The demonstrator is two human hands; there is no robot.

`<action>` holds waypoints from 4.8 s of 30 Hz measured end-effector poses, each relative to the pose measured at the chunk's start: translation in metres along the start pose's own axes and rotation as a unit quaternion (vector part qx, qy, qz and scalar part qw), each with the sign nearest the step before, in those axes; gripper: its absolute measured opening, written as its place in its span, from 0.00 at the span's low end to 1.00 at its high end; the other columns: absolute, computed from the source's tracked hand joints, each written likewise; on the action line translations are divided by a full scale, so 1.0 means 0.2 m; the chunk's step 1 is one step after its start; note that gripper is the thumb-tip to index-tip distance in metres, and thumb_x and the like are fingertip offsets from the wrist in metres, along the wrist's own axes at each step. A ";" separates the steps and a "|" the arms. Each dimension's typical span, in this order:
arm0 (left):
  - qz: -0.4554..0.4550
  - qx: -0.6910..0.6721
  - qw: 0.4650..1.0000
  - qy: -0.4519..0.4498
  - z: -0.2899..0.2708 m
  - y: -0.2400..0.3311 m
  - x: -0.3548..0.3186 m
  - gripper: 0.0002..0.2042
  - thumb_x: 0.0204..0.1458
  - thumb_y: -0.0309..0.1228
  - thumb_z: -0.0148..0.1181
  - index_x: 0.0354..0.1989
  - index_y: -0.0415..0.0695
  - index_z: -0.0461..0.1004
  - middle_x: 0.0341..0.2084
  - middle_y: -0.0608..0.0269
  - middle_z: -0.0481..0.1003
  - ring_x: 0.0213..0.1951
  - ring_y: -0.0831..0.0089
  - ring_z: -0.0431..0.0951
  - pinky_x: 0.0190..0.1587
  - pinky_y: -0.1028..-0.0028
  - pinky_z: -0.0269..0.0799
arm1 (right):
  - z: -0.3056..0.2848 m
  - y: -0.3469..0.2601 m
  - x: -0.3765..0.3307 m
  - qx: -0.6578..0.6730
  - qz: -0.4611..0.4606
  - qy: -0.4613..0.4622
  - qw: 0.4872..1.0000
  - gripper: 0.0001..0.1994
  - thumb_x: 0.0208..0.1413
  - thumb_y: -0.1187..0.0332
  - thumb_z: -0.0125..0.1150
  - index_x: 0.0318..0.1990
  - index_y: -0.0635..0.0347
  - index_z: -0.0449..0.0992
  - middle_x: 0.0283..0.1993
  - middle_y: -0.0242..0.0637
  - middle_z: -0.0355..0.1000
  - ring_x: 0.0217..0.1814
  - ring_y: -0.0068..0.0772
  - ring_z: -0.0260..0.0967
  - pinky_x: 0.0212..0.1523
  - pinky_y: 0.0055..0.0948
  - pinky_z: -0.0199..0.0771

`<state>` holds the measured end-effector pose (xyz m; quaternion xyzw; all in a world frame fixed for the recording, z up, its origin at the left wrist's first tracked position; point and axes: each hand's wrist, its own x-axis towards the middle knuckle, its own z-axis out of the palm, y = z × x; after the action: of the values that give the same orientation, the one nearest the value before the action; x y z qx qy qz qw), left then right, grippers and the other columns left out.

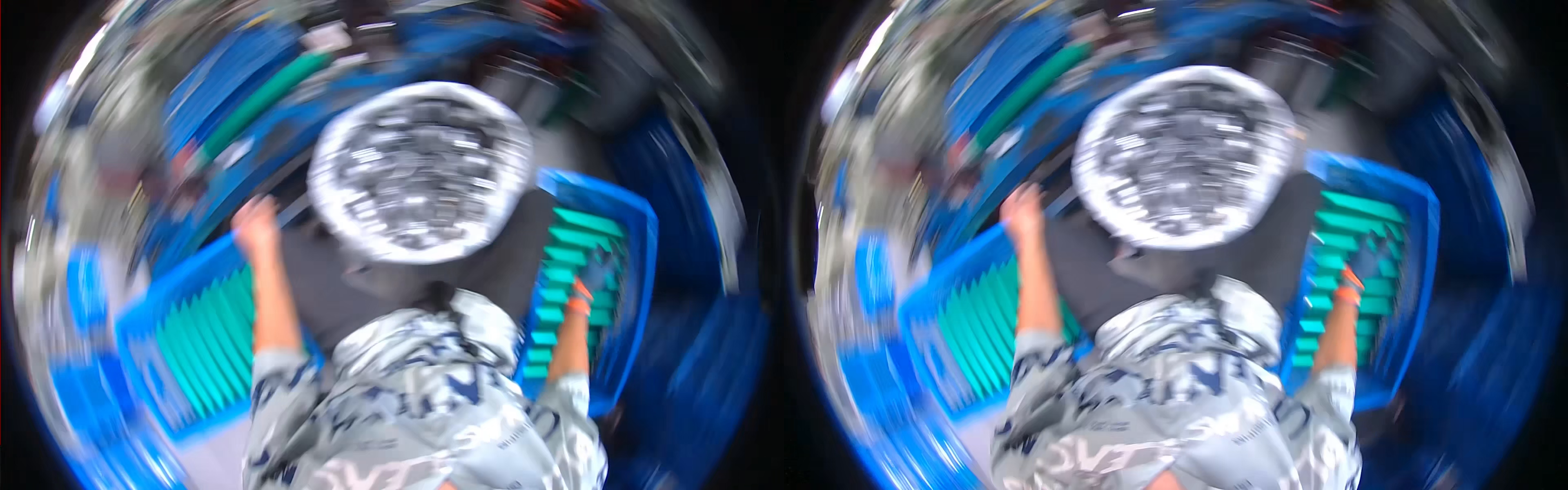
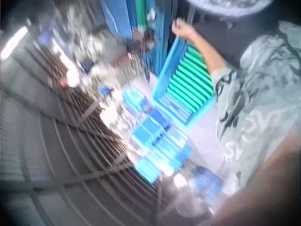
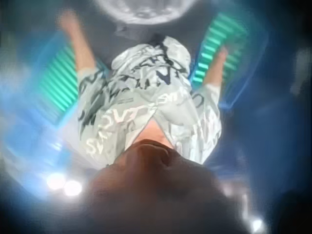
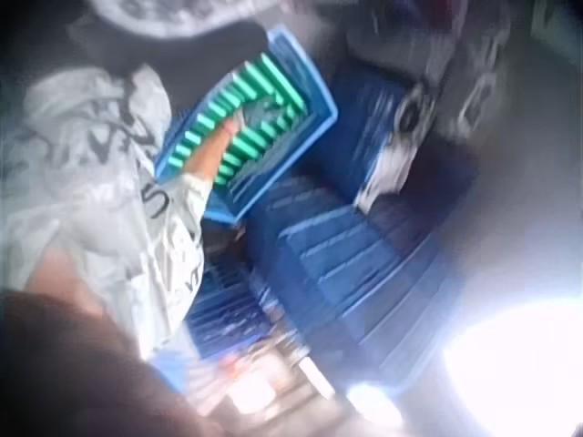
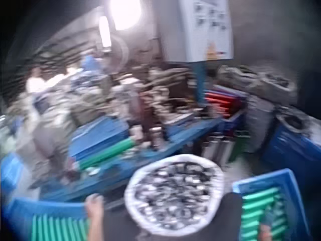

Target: The recorder is fitting metal rings onto the ends of green industrial tubes and organizing them in crates.

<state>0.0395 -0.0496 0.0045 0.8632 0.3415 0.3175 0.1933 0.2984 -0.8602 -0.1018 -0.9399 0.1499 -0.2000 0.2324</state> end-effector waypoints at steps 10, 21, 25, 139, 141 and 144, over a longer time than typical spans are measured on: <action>-0.143 -0.280 0.927 0.204 -0.30 -0.06 -0.17 0.13 0.68 0.32 0.72 0.55 0.37 0.83 0.47 0.55 0.87 0.50 0.68 0.88 0.54 0.67 0.83 | 0.31 -2.10 -0.66 -0.057 -0.554 -0.255 0.790 0.51 0.58 0.38 0.74 0.86 0.48 0.64 0.86 0.49 0.63 0.88 0.65 0.55 0.85 0.65 0.52; -0.709 0.073 0.698 -0.069 -0.69 -1.43 -1.66 0.40 0.63 0.46 0.70 0.79 0.37 0.66 0.76 0.36 0.69 0.77 0.42 0.71 0.79 0.50 0.70 | 0.53 -2.07 -0.58 -0.174 -0.598 -0.175 0.763 0.38 0.59 0.43 0.73 0.75 0.46 0.77 0.79 0.55 0.71 0.79 0.66 0.68 0.73 0.63 0.72; -0.692 0.153 0.700 -0.091 -0.54 -1.20 -1.51 0.40 0.64 0.58 0.68 0.76 0.41 0.74 0.74 0.42 0.74 0.76 0.50 0.74 0.75 0.52 0.75 | 0.56 -2.04 -0.44 -0.127 -0.575 -0.247 0.769 0.22 0.58 0.47 0.75 0.48 0.56 0.89 0.80 0.53 0.71 0.68 0.67 0.78 0.63 0.62 0.80; -0.287 -0.673 0.680 0.044 -0.79 0.85 -0.56 0.20 0.73 0.42 0.66 0.68 0.48 0.79 0.68 0.48 0.80 0.67 0.56 0.83 0.67 0.52 0.85 | -0.49 -2.41 -0.78 0.524 -0.079 -0.668 0.522 0.38 0.70 0.75 0.62 0.85 0.76 0.58 0.76 0.47 0.74 0.73 0.31 0.73 0.74 0.32 0.72; -0.286 -0.678 0.676 0.041 -0.74 0.79 -0.55 0.19 0.74 0.39 0.64 0.69 0.50 0.77 0.67 0.50 0.81 0.66 0.57 0.84 0.63 0.53 0.88 | -0.48 -2.46 -0.77 0.521 -0.076 -0.668 0.525 0.35 0.71 0.72 0.63 0.83 0.75 0.62 0.71 0.39 0.77 0.65 0.25 0.77 0.67 0.27 0.77; -0.284 -0.689 0.665 0.051 -0.70 0.71 -0.51 0.20 0.75 0.43 0.63 0.69 0.48 0.77 0.66 0.50 0.82 0.66 0.58 0.84 0.62 0.54 0.88 | -0.41 -2.53 -0.80 0.545 -0.071 -0.668 0.501 0.35 0.74 0.69 0.63 0.83 0.72 0.63 0.71 0.39 0.78 0.65 0.24 0.77 0.66 0.27 0.78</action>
<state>-0.0478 -0.2045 0.1415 0.3279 0.2635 0.4359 0.7956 0.2163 -0.4018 0.1680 -0.4886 -0.2564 0.4298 0.7147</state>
